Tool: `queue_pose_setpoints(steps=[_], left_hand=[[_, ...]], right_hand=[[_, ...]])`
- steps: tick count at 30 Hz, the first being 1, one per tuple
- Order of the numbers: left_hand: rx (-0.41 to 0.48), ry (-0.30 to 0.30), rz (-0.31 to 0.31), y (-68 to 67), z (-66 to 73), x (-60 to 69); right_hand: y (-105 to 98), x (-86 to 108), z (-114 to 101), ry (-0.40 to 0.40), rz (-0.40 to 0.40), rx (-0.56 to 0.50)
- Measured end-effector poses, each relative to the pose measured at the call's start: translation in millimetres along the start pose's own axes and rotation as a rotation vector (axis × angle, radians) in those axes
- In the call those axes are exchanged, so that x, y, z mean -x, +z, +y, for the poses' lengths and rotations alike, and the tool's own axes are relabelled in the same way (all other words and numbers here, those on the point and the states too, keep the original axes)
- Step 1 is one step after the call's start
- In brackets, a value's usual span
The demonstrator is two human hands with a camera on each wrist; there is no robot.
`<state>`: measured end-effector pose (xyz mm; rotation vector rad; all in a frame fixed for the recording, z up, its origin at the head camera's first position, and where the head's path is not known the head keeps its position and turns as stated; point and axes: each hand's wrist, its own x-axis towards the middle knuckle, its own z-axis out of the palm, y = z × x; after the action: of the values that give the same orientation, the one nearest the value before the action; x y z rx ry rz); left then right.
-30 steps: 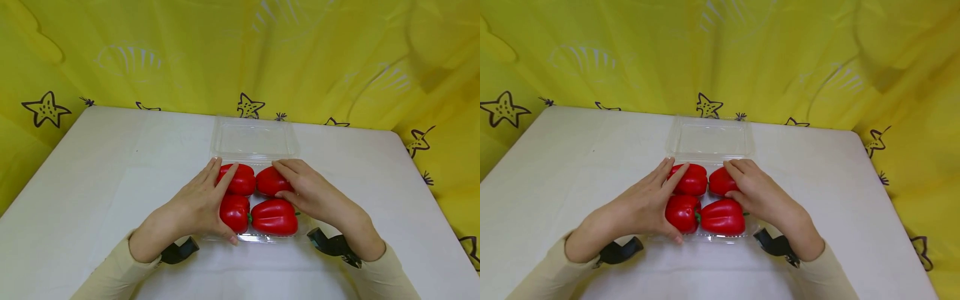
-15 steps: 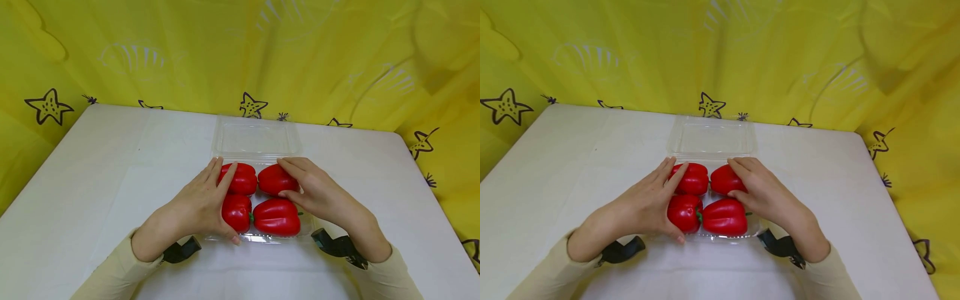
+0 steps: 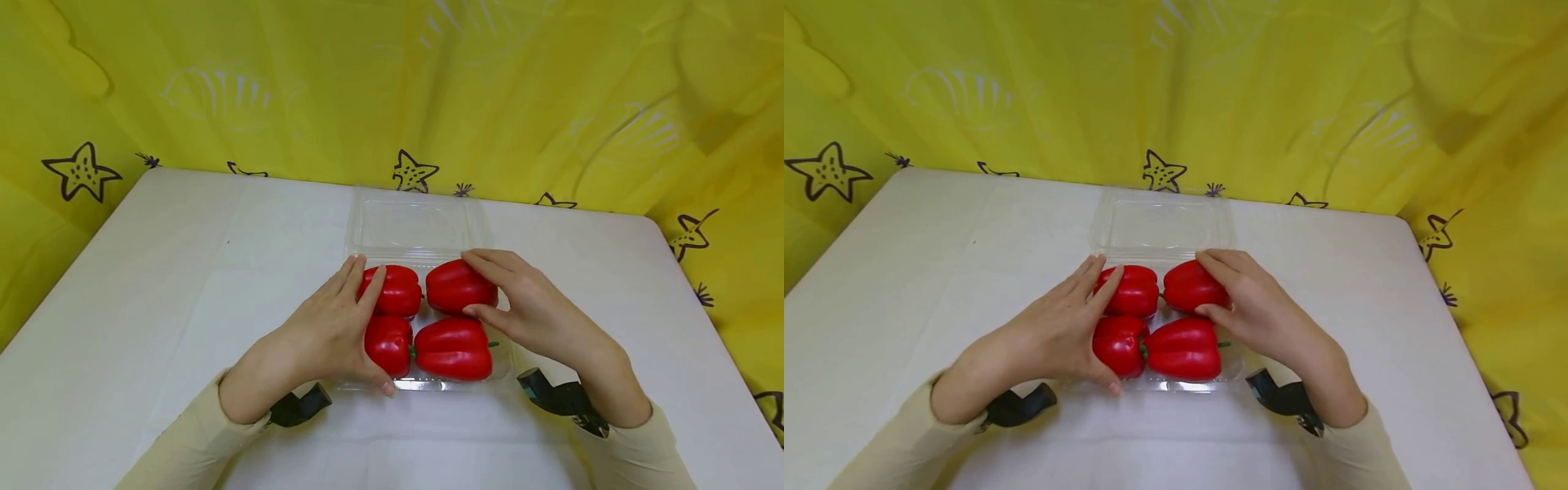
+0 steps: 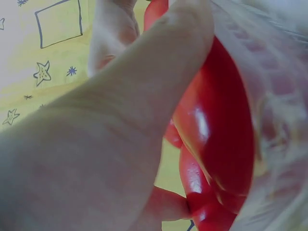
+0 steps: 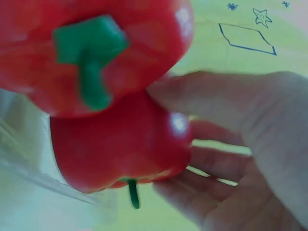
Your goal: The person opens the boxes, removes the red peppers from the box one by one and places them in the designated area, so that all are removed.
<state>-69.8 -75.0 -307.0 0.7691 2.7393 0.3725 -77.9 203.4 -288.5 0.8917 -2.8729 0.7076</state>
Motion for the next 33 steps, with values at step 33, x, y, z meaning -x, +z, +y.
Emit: queue_pose_setpoints(steps=[33], left_hand=[[0.045,0.044,-0.056,-4.9,-6.1,-3.8]], right_hand=[[-2,4.8,10,-0.082,0.098,0.024]])
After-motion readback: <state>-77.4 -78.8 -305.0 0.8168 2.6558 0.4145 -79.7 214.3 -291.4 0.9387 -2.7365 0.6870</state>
